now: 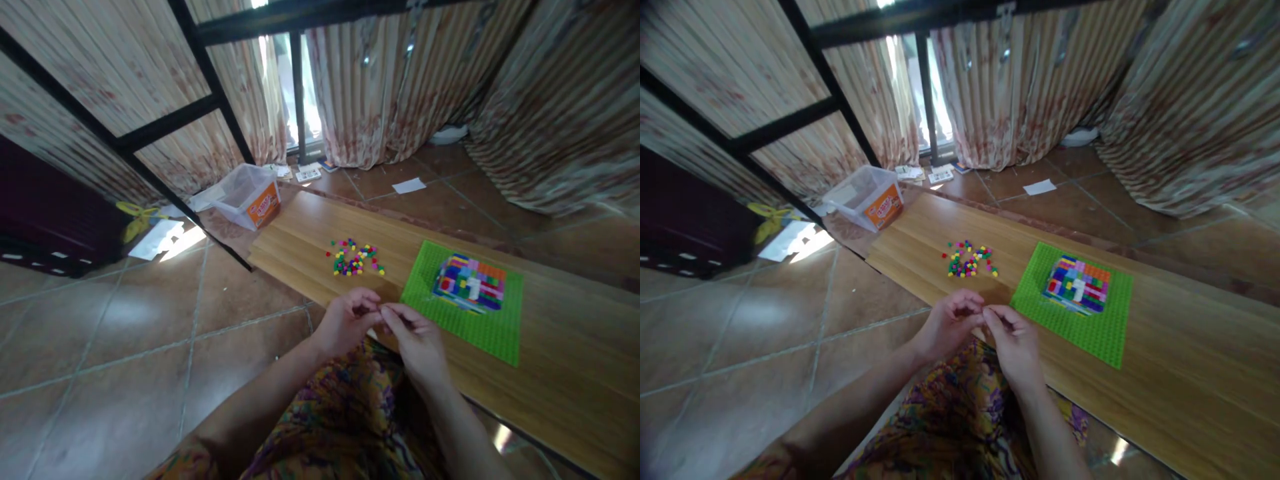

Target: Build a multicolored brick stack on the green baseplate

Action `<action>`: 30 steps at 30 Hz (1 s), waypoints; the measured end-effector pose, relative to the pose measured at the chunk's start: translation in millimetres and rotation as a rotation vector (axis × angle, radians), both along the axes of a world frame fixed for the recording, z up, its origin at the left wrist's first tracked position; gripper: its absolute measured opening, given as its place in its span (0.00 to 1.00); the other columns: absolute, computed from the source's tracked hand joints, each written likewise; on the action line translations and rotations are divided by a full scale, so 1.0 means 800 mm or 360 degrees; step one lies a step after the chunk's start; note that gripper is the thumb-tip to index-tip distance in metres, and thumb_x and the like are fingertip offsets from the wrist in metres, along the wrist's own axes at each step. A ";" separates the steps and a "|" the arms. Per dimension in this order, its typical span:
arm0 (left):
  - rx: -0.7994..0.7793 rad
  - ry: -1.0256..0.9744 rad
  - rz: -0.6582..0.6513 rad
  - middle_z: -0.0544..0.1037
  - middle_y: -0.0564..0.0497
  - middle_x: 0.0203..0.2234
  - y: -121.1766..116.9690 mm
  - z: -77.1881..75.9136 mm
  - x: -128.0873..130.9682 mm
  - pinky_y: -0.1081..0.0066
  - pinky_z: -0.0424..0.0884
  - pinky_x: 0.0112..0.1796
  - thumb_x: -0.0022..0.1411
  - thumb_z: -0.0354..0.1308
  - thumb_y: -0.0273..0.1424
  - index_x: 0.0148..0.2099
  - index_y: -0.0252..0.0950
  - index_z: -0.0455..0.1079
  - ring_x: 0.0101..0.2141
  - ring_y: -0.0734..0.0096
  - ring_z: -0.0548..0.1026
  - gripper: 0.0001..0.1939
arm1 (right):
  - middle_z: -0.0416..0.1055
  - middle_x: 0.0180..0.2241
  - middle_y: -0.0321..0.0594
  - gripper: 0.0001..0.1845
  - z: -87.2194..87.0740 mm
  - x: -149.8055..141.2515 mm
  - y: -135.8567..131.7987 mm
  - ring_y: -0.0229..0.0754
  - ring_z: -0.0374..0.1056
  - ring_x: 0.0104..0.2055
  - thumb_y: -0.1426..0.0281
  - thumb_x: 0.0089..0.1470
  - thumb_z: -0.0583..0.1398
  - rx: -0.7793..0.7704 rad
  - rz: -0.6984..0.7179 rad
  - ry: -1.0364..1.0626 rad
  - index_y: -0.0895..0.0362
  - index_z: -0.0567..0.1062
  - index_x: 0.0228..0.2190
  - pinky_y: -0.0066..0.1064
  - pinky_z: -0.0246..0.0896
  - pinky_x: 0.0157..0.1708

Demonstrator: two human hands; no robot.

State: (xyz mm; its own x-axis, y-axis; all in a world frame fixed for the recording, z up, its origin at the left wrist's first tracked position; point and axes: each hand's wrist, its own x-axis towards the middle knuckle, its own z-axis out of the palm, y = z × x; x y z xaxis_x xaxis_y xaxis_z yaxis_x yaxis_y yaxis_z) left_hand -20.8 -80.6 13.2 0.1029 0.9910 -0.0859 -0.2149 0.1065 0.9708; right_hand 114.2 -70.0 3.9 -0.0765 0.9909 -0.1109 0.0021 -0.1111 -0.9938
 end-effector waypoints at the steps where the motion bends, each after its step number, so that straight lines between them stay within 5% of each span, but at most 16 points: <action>1: -0.0027 -0.0020 -0.0017 0.77 0.54 0.28 0.001 0.000 -0.005 0.69 0.71 0.38 0.54 0.66 0.40 0.42 0.38 0.67 0.30 0.71 0.76 0.18 | 0.70 0.21 0.34 0.16 -0.001 -0.001 0.002 0.37 0.64 0.24 0.55 0.50 0.65 -0.0037 0.0060 0.0037 0.56 0.79 0.28 0.29 0.61 0.27; 6: -0.0111 -0.0073 0.0020 0.78 0.51 0.30 0.004 -0.013 -0.024 0.69 0.71 0.39 0.52 0.66 0.40 0.41 0.37 0.71 0.32 0.70 0.76 0.17 | 0.71 0.22 0.37 0.18 -0.012 -0.011 0.025 0.38 0.63 0.23 0.54 0.51 0.63 -0.0099 0.0062 0.0006 0.58 0.78 0.29 0.30 0.60 0.25; 11: -0.0182 -0.0078 0.0209 0.79 0.52 0.30 0.008 -0.027 -0.040 0.69 0.70 0.41 0.50 0.68 0.39 0.37 0.36 0.75 0.33 0.71 0.75 0.15 | 0.78 0.33 0.43 0.14 -0.028 -0.027 0.073 0.46 0.72 0.35 0.60 0.54 0.59 0.0477 0.0010 -0.0844 0.56 0.80 0.31 0.36 0.64 0.39; 15: -0.0224 -0.0141 0.0280 0.80 0.52 0.30 0.012 -0.030 -0.049 0.68 0.70 0.43 0.49 0.69 0.38 0.36 0.36 0.76 0.34 0.70 0.76 0.14 | 0.79 0.36 0.44 0.14 -0.034 -0.042 0.092 0.46 0.73 0.38 0.64 0.57 0.56 0.0657 0.0083 -0.1070 0.56 0.80 0.36 0.38 0.64 0.42; 23: -0.0261 -0.0056 0.0264 0.80 0.52 0.31 0.026 -0.027 -0.037 0.70 0.70 0.41 0.48 0.69 0.36 0.38 0.37 0.77 0.34 0.71 0.76 0.14 | 0.78 0.41 0.44 0.14 -0.026 -0.023 0.047 0.45 0.74 0.42 0.64 0.60 0.56 0.0548 -0.0123 -0.0679 0.55 0.78 0.40 0.37 0.68 0.44; 30: -0.0350 -0.0197 -0.0035 0.79 0.53 0.31 0.042 -0.018 0.002 0.71 0.70 0.39 0.44 0.72 0.36 0.37 0.35 0.75 0.33 0.74 0.75 0.18 | 0.76 0.40 0.40 0.12 0.004 0.021 0.009 0.41 0.73 0.43 0.68 0.62 0.56 0.0665 0.0083 -0.0603 0.49 0.79 0.43 0.34 0.68 0.44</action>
